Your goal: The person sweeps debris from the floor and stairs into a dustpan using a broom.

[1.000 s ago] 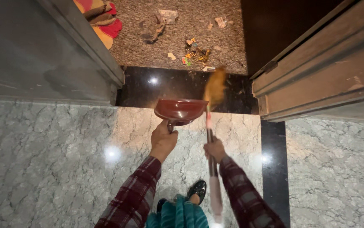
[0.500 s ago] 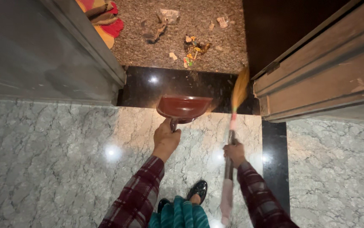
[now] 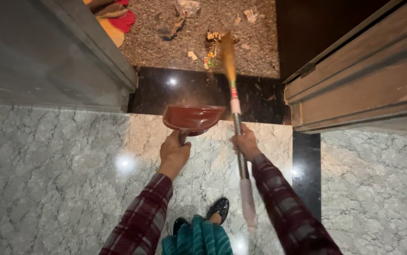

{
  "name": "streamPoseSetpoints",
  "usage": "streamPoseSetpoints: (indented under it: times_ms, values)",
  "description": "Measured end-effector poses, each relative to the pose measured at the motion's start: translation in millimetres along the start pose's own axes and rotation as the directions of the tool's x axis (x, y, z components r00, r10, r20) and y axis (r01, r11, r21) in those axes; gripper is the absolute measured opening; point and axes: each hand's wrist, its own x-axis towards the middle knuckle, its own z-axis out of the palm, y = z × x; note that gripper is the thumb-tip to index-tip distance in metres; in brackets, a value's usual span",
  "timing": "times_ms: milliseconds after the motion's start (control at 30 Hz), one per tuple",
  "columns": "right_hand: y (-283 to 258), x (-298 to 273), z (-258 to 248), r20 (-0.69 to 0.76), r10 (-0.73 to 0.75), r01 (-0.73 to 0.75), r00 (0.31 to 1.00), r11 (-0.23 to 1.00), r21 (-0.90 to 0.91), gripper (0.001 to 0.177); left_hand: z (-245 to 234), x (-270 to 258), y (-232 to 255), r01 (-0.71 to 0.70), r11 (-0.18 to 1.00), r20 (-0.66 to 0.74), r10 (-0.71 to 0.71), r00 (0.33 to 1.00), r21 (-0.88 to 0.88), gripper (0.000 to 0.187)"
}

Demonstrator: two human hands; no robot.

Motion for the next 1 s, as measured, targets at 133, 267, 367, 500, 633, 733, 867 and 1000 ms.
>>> streamPoseSetpoints:
  times_ms: [133, 267, 367, 500, 633, 733, 867, 1000]
  values:
    - [2.7, -23.1, -49.3, -0.142, -0.005, -0.007, 0.99, 0.996, -0.084, 0.063, 7.0, -1.3, 13.6, 0.038, 0.999, 0.031, -0.037, 0.999, -0.018, 0.039]
    - [72.7, -36.2, -67.5, -0.246, 0.098, -0.145, 0.964, 0.973, -0.181, 0.042, 9.2, -5.4, 22.5, 0.042, 0.997, 0.063, -0.038, 0.997, -0.064, 0.037]
    - [129.2, -38.9, -30.2, -0.053, 0.188, -0.189, 0.981, 0.982, -0.02, 0.034, 11.9, -3.8, 20.6, 0.051, 0.998, 0.046, -0.049, 0.998, -0.033, 0.042]
    - [125.9, -38.1, 31.8, 0.013, 0.219, -0.219, 0.976, 0.975, -0.023, 0.039, 13.2, -2.5, 18.0, 0.057, 0.998, 0.03, -0.056, 0.998, -0.012, 0.041]
    - [60.1, 5.3, 43.9, 0.016, 0.078, -0.076, 0.997, 0.993, -0.087, 0.032, 12.6, -1.1, 14.9, 0.092, 0.996, 0.041, -0.091, 0.995, -0.015, 0.043]
    - [9.5, 12.5, 18.2, 0.012, -0.113, 0.108, 0.994, 0.907, -0.406, 0.048, 16.2, 2.4, 13.2, 0.063, 0.998, -0.035, -0.063, 0.997, -0.002, 0.043]
    - [-18.2, -7.0, -26.2, 0.19, -0.282, 0.301, 0.94, 0.428, -0.852, 0.089, 23.3, 6.6, 20.8, 0.107, 0.993, -0.023, -0.109, 0.994, -0.049, 0.037]
    - [-2.7, -27.5, -74.7, 0.312, -0.104, 0.325, 0.945, 0.163, -0.931, 0.084, 31.5, 8.6, 32.1, 0.044, 0.994, -0.056, -0.051, 0.997, -0.105, 0.039]
